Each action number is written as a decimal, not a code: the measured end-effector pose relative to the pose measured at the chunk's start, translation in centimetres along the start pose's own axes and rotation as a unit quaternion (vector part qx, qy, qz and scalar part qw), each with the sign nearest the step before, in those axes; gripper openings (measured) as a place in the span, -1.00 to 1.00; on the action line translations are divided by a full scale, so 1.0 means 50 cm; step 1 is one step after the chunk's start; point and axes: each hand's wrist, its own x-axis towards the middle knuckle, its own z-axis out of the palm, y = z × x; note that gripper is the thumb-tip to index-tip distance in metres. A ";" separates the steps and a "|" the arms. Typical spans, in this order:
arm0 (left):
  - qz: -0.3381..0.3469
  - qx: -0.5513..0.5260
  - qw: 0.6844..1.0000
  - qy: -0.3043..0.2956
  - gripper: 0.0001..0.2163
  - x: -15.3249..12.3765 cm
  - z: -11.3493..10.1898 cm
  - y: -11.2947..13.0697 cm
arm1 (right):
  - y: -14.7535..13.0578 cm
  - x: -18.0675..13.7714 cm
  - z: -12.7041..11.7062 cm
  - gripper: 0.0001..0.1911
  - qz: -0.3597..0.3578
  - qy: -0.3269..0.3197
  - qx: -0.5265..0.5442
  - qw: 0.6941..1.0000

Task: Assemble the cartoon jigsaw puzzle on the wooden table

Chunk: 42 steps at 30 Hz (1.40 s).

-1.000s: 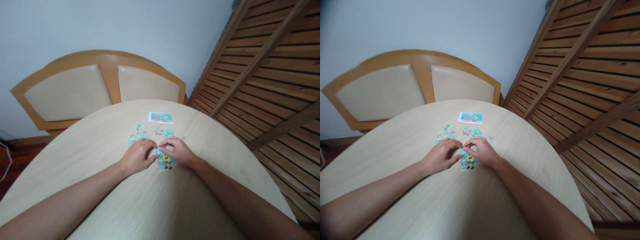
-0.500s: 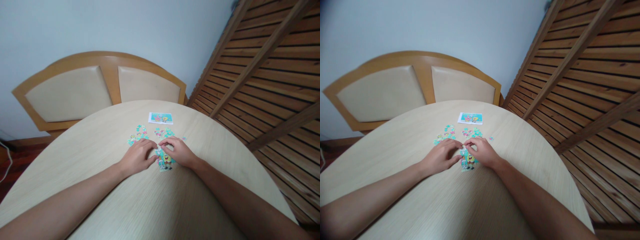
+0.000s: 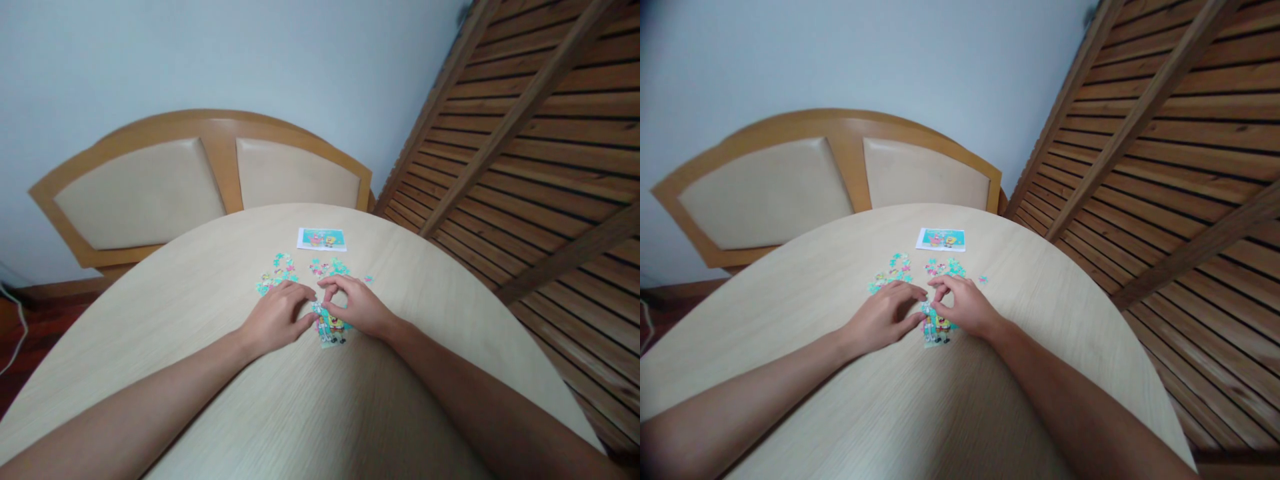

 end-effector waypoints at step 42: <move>0.125 0.061 0.989 -0.040 -0.75 0.017 -0.022 -0.026 | -0.015 -0.008 0.002 -0.67 0.004 -0.025 -0.175 0.984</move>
